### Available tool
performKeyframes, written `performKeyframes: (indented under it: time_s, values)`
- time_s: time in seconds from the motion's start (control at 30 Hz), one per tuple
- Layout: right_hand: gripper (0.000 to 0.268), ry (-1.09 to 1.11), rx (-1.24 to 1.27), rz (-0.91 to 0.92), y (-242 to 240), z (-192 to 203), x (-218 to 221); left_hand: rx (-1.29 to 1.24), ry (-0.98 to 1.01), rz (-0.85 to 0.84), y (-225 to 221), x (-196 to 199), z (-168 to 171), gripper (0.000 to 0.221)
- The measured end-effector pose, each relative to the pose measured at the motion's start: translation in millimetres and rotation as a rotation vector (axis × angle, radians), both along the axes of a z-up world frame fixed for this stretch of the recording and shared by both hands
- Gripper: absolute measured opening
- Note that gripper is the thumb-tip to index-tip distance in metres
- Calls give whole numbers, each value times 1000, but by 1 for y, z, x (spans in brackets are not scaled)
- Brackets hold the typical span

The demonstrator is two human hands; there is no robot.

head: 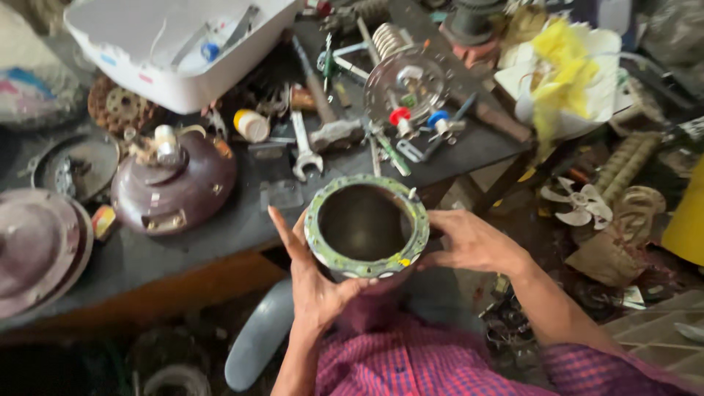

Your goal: The person applies sealant to the rim of a cylindrical metal housing using a small brush, then places a circular lid with multiple protrusions onto the housing and secures it with bolts. The person handles the housing, sealant, brush, lid, and bolts during the process.

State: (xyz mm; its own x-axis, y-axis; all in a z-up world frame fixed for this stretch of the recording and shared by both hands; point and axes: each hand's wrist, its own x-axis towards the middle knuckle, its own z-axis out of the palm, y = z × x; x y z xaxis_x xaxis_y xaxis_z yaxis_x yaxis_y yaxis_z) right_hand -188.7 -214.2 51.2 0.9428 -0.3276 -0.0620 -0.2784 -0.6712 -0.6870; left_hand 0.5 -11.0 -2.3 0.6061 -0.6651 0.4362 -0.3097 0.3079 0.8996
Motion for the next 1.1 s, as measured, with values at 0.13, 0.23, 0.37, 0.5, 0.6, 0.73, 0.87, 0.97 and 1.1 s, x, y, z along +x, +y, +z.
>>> performKeyframes:
  time_s: [0.13, 0.23, 0.37, 0.5, 0.6, 0.73, 0.87, 0.97, 1.1]
  values:
    - [93, -151, 321, 9, -12, -87, -7, -33, 213, -142, -1, 2, -10, 169]
    - [103, -80, 368, 3, -16, -156, -7, 20, 86, -213, 3, 17, -13, 167]
    - [125, -335, 686, 36, -8, -187, -7, -6, 70, -324, 4, 35, -15, 166]
    - [136, -444, 497, -25, 20, -147, 6, -61, 180, -358, 6, 46, -13, 164]
    - [139, -419, 363, -110, 45, -99, 18, -98, 208, -360, 5, 61, -7, 162]
    - [140, -434, 364, -179, 74, -47, 44, -81, 253, -310, 0, 87, 2, 163]
    - [130, -455, 277, -144, 80, -14, 60, -272, 462, -471, 0, 109, 9, 150]
    - [119, -411, 105, -101, 79, -5, 65, -328, 580, -574, -1, 124, 8, 136]
    - [114, -347, 8, -73, 82, -7, 60, -333, 711, -686, -2, 130, -12, 124]
